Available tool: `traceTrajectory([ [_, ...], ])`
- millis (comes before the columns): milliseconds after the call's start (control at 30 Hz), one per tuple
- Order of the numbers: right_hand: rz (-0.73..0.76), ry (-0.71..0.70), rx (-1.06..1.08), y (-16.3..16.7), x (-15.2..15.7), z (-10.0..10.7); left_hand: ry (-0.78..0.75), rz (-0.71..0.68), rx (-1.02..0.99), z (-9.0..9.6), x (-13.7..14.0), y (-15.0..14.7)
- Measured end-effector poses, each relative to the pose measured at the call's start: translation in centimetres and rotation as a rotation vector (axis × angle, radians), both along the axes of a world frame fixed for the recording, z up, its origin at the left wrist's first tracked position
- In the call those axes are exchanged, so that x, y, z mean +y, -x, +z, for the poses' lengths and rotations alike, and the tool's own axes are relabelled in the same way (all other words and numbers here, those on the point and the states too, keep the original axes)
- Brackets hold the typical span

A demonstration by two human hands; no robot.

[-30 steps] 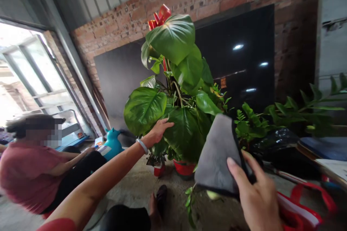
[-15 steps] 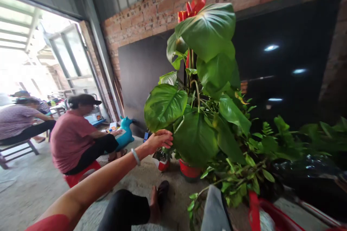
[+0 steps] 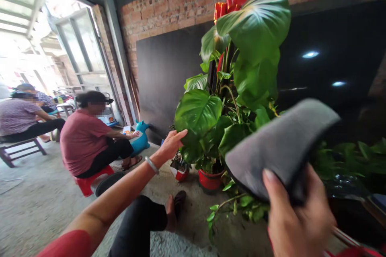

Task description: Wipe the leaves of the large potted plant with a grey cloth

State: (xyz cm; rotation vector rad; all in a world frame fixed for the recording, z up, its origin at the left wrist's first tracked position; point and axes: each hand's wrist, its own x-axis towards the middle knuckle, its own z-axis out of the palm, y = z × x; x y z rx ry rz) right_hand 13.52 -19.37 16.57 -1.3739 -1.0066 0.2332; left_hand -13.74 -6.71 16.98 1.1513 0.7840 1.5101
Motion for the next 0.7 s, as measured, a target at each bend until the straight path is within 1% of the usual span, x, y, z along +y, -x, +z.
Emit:
traceTrajectory([
  [33, 0.006, -0.062, -0.041, 1.7, 1.5, 1.8, 0.021, -0.002, -0.015, -0.5, -0.1, -0.9],
  [67, 0.069, -0.107, -0.126, 3.2, 3.1, 3.1, 0.038, -0.004, -0.029, -1.0, -0.2, -1.7],
  [100, 0.149, -0.076, -0.218, 4.5, 4.4, 3.7, 0.055, -0.004, -0.038, -1.5, -0.3, -2.2],
  [133, 0.239, -0.035, -0.317, 5.4, 5.5, 3.7, 0.067, -0.001, -0.043, -1.9, -0.4, -2.5],
  [167, 0.321, 0.029, -0.404, 5.8, 6.2, 3.1, 0.073, 0.004, -0.045, -2.3, -0.4, -2.4],
  [200, 0.372, 0.103, -0.463, 5.7, 6.5, 2.2, 0.076, 0.011, -0.045, -2.5, -0.4, -2.2],
  [233, 0.392, 0.170, -0.494, 5.1, 6.4, 1.2, 0.078, 0.019, -0.042, -2.7, -0.4, -1.7],
  [267, 0.383, 0.222, -0.491, 4.1, 5.9, 0.3, 0.079, 0.026, -0.037, -2.9, -0.4, -1.1],
  [300, 0.340, 0.249, -0.455, 3.0, 5.3, -0.2, 0.080, 0.035, -0.033, -3.0, -0.4, -0.5],
  [333, 0.276, 0.251, -0.403, 1.8, 4.7, -0.2, 0.082, 0.040, -0.025, -3.0, -0.4, 0.0],
  [367, 0.198, 0.219, -0.352, 0.8, 4.2, 0.4, 0.087, 0.041, -0.016, -3.0, -0.4, 0.4],
  [400, 0.106, 0.146, -0.307, 0.3, 4.0, 1.4, 0.094, 0.037, -0.008, -3.0, -0.4, 0.4],
  [433, 0.010, 0.035, -0.283, 0.2, 4.1, 2.8, 0.103, 0.028, -0.001, -3.0, -0.5, 0.2],
  [467, -0.060, -0.081, -0.300, 0.6, 4.6, 4.3, 0.115, 0.013, 0.007, -3.0, -0.6, -0.2],
  [500, -0.096, -0.191, -0.354, 1.4, 5.3, 5.7, 0.125, -0.002, 0.015, -3.0, -0.7, -0.8],
  [533, -0.093, -0.274, -0.439, 2.5, 6.2, 6.7, 0.132, -0.015, 0.020, -3.0, -0.8, -1.4],
  [567, -0.046, -0.312, -0.550, 3.8, 7.1, 7.3, 0.136, -0.019, 0.020, -3.0, -0.9, -2.0],
  [600, 0.037, -0.307, -0.673, 5.0, 7.8, 7.3, 0.141, -0.016, 0.015, -3.1, -1.0, -2.3],
  [633, 0.151, -0.283, -0.795, 6.1, 8.1, 6.8, 0.147, -0.001, 0.005, -3.2, -1.0, -2.5],
  [700, 0.414, -0.250, -0.984, 7.1, 7.5, 4.5, 0.156, 0.042, -0.013, -3.6, -0.9, -2.1],
])
